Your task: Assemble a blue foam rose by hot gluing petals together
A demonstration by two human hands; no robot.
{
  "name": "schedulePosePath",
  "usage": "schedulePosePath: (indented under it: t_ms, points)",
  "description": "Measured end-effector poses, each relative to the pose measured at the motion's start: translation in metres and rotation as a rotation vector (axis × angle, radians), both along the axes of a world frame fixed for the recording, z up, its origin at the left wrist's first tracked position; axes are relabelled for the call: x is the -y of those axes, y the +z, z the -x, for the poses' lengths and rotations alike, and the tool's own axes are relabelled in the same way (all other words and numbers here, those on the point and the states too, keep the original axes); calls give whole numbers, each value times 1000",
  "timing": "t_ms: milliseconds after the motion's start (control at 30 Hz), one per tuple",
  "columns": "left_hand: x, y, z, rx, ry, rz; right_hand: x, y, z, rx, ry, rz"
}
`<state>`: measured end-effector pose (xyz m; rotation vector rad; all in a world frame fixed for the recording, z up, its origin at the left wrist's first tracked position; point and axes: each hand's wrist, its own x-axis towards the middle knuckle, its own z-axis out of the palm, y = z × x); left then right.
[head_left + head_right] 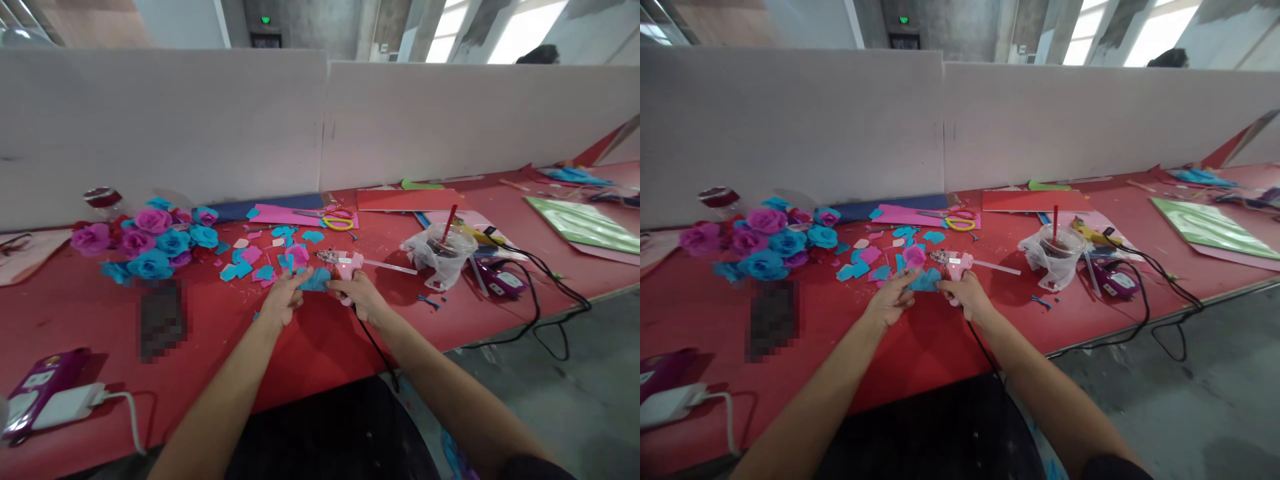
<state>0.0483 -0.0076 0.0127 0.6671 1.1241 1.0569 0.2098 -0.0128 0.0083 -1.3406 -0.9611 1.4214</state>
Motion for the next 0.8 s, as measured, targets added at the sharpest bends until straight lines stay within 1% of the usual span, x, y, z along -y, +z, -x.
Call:
schedulePosePath:
  t_ms: [100, 167, 300, 400, 500, 567, 633, 733, 800]
  points:
    - [6, -2, 3, -191, -24, -19, 0, 4, -7, 73, 30, 17]
    - [12, -3, 7, -283, -54, -13, -2, 5, -12, 124, 66, 12]
    - [27, -5, 14, -399, -126, 1, -5, 3, -21, 206, 135, 27]
    - [35, -10, 17, -460, -121, -28, 1, 6, -34, 256, 103, -16]
    - [37, -18, 21, -548, -149, -71, 18, 14, -54, 365, 76, -114]
    - [36, -23, 25, -625, -187, -110, 34, 21, -66, 417, 130, -131]
    - [34, -29, 29, -701, -220, -145, 52, 27, -73, 418, 219, -117]
    - [32, -35, 32, -805, -262, -184, 75, 28, -70, 417, 351, -97]
    - [32, -36, 33, -878, -276, -203, 84, 26, -62, 443, 397, -85]
